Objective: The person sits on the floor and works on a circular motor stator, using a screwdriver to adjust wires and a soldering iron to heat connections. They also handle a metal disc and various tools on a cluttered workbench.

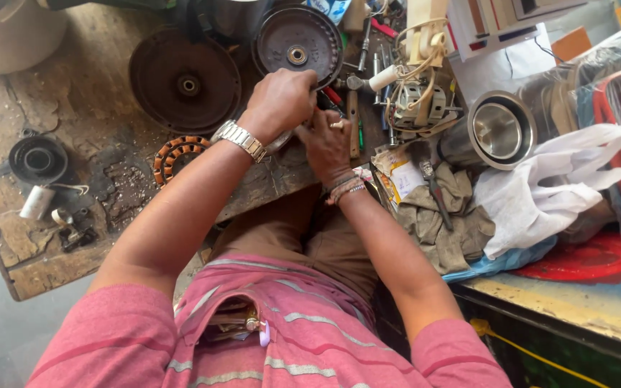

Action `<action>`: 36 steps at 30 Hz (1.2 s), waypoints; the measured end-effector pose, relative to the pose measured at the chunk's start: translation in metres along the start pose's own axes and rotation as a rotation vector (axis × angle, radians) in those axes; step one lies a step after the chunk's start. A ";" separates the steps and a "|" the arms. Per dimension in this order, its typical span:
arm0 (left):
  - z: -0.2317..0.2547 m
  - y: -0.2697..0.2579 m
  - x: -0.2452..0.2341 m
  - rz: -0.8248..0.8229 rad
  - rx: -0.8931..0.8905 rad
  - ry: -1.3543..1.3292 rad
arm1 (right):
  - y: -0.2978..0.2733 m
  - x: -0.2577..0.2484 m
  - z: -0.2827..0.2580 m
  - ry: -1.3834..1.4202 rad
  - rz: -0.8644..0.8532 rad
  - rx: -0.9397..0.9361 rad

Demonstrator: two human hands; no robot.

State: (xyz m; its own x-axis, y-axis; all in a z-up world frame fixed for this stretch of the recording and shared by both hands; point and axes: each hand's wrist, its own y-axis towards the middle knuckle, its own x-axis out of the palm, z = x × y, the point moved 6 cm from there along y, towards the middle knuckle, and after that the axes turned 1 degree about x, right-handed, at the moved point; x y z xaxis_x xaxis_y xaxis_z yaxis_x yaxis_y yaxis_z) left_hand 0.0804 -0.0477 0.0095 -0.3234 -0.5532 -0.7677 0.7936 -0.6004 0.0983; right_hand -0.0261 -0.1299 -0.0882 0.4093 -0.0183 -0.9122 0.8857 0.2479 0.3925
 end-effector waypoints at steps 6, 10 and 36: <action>-0.004 0.001 -0.002 0.025 -0.008 0.004 | -0.010 0.001 -0.024 0.335 0.092 0.154; -0.006 0.003 0.007 0.007 -0.071 0.011 | -0.017 -0.001 -0.032 0.302 0.090 0.100; 0.000 -0.007 0.006 0.121 0.172 0.026 | -0.014 -0.011 -0.017 0.178 0.092 -0.105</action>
State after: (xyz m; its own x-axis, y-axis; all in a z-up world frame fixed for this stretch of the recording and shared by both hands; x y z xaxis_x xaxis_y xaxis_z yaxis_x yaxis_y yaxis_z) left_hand 0.0725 -0.0472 0.0043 -0.2164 -0.6136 -0.7594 0.7251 -0.6219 0.2958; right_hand -0.0465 -0.1162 -0.0856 0.4337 0.1782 -0.8832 0.8149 0.3406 0.4689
